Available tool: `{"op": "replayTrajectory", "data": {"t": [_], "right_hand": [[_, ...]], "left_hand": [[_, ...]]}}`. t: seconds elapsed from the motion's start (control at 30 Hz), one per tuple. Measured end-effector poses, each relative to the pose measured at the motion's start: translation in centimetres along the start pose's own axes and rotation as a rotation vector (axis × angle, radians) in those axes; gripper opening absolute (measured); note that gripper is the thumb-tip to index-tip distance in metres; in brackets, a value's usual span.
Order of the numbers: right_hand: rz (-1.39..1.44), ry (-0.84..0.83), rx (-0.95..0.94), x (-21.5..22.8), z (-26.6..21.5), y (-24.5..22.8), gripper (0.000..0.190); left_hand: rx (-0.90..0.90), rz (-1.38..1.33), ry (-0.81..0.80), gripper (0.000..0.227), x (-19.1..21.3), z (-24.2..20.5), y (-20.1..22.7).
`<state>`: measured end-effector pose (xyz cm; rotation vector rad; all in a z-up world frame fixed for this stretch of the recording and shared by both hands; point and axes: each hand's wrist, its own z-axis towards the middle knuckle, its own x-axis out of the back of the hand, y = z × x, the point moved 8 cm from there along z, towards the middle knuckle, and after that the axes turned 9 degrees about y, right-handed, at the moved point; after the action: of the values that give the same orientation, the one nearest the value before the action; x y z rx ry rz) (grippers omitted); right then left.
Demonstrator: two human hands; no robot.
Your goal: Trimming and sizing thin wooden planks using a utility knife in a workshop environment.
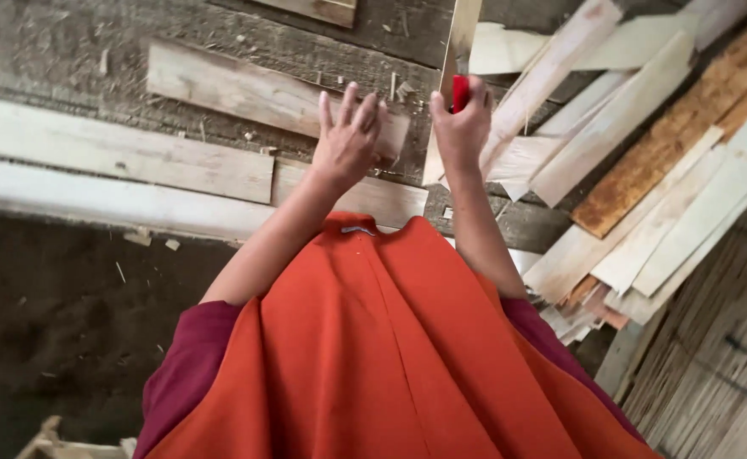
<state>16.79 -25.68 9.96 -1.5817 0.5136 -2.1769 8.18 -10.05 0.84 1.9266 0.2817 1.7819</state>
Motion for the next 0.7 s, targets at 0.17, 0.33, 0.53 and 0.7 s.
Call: {"op": "replayTrajectory", "data": {"t": [0.17, 0.33, 0.53, 0.7], "right_hand": [[0.007, -0.117, 0.269, -2.5, 1.4, -5.0, 0.055], [-0.04, -0.284, 0.54, -7.4, -2.0, -12.9, 0.059], [0.004, -0.463, 0.655, -11.7, -7.1, -17.3, 0.056], [-0.056, -0.445, 0.766, -13.8, -8.0, -18.5, 0.051]], "left_hand": [[0.064, -0.014, 0.192, 0.085, 2.2, -2.3, -0.7], [0.513, 0.016, 0.464, 0.073, 3.9, -5.0, -8.0], [0.985, -0.013, 0.311, 0.099, 3.6, -9.9, -15.6], [1.001, -0.035, 0.4, 0.094, 6.0, -10.7, -17.8]]}}
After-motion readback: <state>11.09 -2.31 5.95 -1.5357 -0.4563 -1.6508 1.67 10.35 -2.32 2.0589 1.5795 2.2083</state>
